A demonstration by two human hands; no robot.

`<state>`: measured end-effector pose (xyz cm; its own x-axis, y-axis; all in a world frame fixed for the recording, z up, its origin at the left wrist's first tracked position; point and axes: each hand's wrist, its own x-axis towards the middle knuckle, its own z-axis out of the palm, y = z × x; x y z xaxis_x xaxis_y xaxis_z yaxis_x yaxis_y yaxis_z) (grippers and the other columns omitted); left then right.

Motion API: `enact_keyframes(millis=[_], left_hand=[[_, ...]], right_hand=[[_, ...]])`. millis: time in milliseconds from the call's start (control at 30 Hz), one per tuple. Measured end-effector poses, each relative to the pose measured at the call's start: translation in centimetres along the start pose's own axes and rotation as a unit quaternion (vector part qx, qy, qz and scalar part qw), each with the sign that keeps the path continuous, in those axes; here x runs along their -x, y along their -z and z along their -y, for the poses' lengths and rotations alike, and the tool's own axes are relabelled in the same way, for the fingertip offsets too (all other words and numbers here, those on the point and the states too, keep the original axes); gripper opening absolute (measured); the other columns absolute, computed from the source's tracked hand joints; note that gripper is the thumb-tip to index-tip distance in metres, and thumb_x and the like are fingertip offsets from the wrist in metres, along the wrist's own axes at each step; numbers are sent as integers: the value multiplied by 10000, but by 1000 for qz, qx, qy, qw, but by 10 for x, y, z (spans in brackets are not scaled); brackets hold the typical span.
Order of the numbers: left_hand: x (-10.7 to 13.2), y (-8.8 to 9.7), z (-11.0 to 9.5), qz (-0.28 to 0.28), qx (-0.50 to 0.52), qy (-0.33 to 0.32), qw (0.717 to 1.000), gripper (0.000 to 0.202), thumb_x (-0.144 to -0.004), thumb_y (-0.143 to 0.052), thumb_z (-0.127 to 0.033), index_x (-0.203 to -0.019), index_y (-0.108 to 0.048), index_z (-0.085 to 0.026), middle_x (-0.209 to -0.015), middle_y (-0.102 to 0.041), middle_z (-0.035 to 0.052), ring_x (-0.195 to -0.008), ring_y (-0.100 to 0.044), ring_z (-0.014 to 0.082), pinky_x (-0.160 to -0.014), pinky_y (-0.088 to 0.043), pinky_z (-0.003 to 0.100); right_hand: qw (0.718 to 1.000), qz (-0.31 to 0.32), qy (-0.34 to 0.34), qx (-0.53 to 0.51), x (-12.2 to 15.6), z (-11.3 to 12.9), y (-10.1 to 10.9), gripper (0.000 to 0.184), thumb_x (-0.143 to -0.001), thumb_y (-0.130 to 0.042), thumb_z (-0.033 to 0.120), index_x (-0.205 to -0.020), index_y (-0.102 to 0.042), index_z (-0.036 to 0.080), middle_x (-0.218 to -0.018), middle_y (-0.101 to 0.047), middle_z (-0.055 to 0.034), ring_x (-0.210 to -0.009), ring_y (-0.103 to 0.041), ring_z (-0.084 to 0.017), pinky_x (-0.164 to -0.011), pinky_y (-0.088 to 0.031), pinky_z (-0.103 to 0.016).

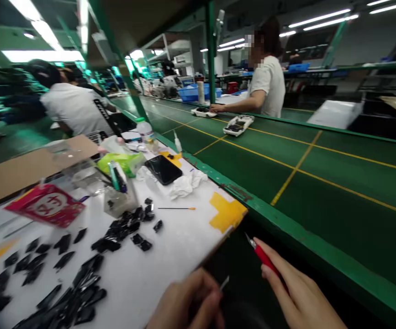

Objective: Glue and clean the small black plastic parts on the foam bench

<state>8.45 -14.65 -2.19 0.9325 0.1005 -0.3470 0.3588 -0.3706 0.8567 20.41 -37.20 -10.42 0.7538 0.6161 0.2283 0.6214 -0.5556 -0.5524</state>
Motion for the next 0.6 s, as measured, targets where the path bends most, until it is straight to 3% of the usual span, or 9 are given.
enact_keyframes(millis=[100,200,267,400,600], left_hand=[[-56,-36,-21,-18,-27,-54,998,218,-981,-420,-309,-812,-535,-235,-839,-761,49,-782,-679,213,-722,-458,298],[-96,-61,-43,8,-53,-98,994,172,-980,-483,-281,-865,-600,-233,-757,-748,10,-694,-673,195,-726,-480,314],[-112,-69,-52,10,-78,-110,991,179,-989,-533,-322,-932,-646,-196,-796,-730,16,-716,-671,187,-772,-508,347],[-129,-69,-59,0,-131,-98,987,295,-992,-567,-434,-999,-673,-159,-917,-714,34,-809,-680,186,-832,-540,400],[-134,-65,-64,4,-183,-77,980,212,-990,-549,-315,-908,-681,-170,-780,-721,24,-696,-669,185,-750,-511,350]], right_hand=[[995,-46,-38,84,4,-9,23,428,-1044,-390,361,-1449,-434,228,-1214,-740,-107,-963,-762,-268,-682,-652,-304],[987,-71,-8,141,3,-15,42,350,-1052,-357,358,-1323,-498,189,-1032,-789,-109,-680,-776,-256,-438,-585,-258],[984,-72,23,163,3,-18,48,338,-1056,-354,347,-1305,-512,182,-1065,-782,-107,-707,-780,-245,-469,-594,-253],[982,-65,32,172,3,-20,47,385,-1061,-347,300,-1406,-461,172,-1204,-741,-100,-969,-761,-246,-662,-644,-283],[987,-59,26,150,-9,-19,42,410,-1064,-328,263,-1457,-409,181,-1257,-717,-102,-1052,-737,-247,-705,-661,-339]])
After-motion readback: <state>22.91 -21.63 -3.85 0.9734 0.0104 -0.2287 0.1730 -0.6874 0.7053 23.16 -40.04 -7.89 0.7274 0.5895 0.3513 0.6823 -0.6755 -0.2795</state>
